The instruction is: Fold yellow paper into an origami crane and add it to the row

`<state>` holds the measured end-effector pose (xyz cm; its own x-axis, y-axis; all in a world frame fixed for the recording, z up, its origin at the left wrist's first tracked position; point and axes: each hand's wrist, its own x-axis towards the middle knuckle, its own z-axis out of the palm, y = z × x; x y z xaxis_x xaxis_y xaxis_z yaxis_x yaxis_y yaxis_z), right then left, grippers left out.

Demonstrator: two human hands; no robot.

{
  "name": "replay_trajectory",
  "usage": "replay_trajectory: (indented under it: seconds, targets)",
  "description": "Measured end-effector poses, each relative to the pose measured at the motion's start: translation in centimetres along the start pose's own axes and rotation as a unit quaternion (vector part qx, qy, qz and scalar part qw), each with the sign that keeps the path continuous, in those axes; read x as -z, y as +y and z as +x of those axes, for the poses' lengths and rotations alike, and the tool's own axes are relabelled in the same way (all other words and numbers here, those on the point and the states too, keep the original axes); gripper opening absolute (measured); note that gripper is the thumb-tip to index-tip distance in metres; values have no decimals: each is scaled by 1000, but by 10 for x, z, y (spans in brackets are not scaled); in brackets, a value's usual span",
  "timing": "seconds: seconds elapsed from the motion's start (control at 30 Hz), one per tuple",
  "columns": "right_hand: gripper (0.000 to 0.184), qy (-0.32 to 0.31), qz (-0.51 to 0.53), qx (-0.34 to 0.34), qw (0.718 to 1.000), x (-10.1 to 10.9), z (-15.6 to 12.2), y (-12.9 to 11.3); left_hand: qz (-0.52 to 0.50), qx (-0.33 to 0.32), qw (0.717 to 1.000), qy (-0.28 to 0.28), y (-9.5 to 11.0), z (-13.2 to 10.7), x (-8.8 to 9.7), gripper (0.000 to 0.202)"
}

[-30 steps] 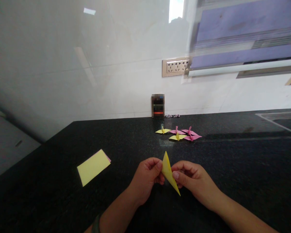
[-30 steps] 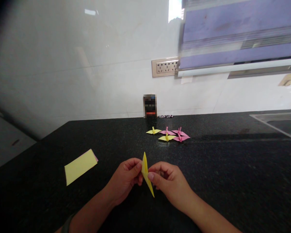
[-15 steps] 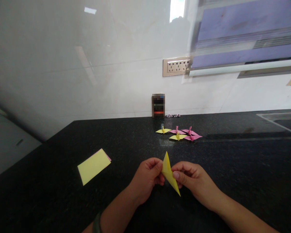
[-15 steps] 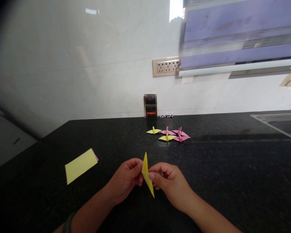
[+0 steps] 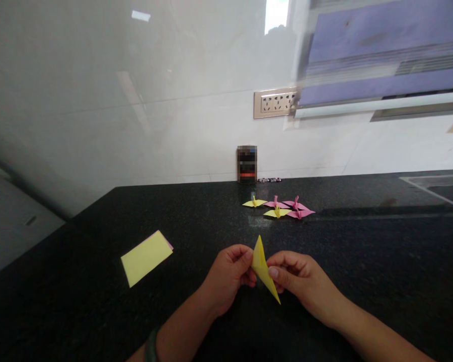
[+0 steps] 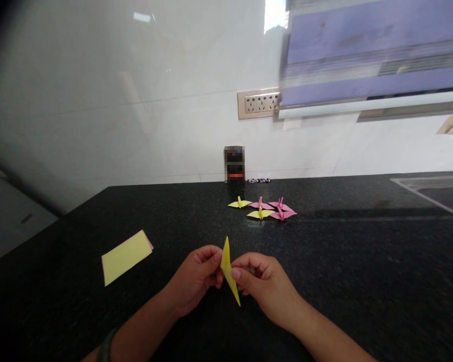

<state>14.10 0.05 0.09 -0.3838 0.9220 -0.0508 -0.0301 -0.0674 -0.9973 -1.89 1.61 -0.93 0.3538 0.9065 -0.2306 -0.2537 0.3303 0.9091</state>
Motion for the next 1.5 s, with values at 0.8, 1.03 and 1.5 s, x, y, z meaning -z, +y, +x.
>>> replay_trajectory:
  seconds: [0.8,1.03,1.5]
  targets:
    - [8,80,-214,43,973,6,6,17,142,-33,988,47,0,-5,-12,22]
    - [10,100,-309,81,942,5,5,14,111,-12,993,45,-5,-5,-16,32]
    - [13,56,-364,181,912,6,1,6,106,53,993,-15,0,-8,-14,35]
